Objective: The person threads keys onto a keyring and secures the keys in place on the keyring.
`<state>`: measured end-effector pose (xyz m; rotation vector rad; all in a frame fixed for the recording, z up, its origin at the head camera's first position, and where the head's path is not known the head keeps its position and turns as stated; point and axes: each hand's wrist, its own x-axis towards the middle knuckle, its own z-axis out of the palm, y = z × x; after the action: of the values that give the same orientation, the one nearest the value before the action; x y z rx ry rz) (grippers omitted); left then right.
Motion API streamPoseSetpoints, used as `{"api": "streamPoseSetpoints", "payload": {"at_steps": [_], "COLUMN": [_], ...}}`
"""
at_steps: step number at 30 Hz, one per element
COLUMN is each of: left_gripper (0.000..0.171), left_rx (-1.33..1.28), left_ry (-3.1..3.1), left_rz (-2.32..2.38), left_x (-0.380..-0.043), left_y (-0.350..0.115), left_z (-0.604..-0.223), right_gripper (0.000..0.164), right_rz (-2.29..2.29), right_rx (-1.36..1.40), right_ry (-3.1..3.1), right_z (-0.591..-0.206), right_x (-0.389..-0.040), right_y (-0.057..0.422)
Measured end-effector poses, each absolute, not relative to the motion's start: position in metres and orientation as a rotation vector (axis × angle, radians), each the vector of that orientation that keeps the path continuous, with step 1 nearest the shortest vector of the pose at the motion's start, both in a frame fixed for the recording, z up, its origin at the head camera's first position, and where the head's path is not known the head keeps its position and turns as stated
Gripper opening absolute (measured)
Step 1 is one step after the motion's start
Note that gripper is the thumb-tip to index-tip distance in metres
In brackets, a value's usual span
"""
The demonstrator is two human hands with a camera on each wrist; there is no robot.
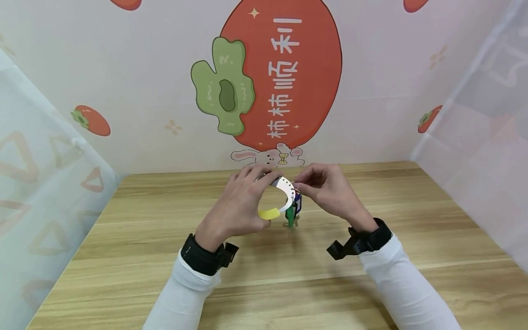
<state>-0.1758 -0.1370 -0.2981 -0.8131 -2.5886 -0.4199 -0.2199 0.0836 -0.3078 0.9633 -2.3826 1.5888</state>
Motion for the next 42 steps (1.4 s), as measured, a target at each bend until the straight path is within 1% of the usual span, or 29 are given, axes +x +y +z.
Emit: {"api": "streamPoseSetpoints", "payload": {"at_steps": [4,7,11,15,17,22,26,27,30,33,37,42], "left_gripper": [0.083,0.083,0.083,0.082,0.082,0.082,0.082,0.082,0.084,0.085,0.085,0.083], "left_rx": [-0.815,-0.811,-0.808,-0.812,-0.813,-0.817,-0.819,-0.819,-0.819,-0.824,-0.83,-0.848], "left_ry": [-2.59,-2.591,-2.602,-2.608,-2.601,-2.576,-2.572,-2.573,-2.575,-2.572,-2.564,-2.554], "left_rz": [-0.423,-0.417,-0.4,-0.386,-0.387,-0.391,-0.389,-0.387,-0.388,-0.395,-0.401,-0.394], "left_x": [-0.176,-0.177,-0.177,-0.178,-0.178,-0.177,-0.177,-0.177,-0.177,-0.177,-0.177,-0.177], "left_y": [-0.138,-0.139,-0.139,-0.139,-0.138,-0.138,-0.137,-0.137,-0.138,-0.138,-0.138,-0.137], "left_z": [-0.299,-0.299,-0.299,-0.3,-0.3,-0.3,-0.3,-0.3,-0.3,-0.3,-0.299,-0.299], "right_gripper": [0.006,0.014,0.019,0.013,0.013,0.014,0.008,0.008,0.016,0.025,0.031,0.034], "right_rz": [1.363,1.128,0.862,0.718,0.721,0.984,1.284,1.377,1.657,1.831,2.032,2.351], "right_rx": [1.142,1.24,1.271,1.288,1.305,1.313,1.26,1.23,1.089,0.99,1.018,1.044], "right_ry": [-2.18,-2.046,-1.984,-1.985,-1.992,-2.067,-2.207,-2.266,-2.447,-2.581,-2.618,-2.545], "right_z": [-0.311,-0.311,-0.309,-0.309,-0.308,-0.306,-0.305,-0.305,-0.305,-0.306,-0.308,-0.309], "right_x": [-0.221,-0.221,-0.219,-0.217,-0.216,-0.218,-0.221,-0.221,-0.224,-0.228,-0.233,-0.233], "right_y": [0.081,0.078,0.075,0.075,0.075,0.079,0.084,0.086,0.09,0.095,0.1,0.101]}}
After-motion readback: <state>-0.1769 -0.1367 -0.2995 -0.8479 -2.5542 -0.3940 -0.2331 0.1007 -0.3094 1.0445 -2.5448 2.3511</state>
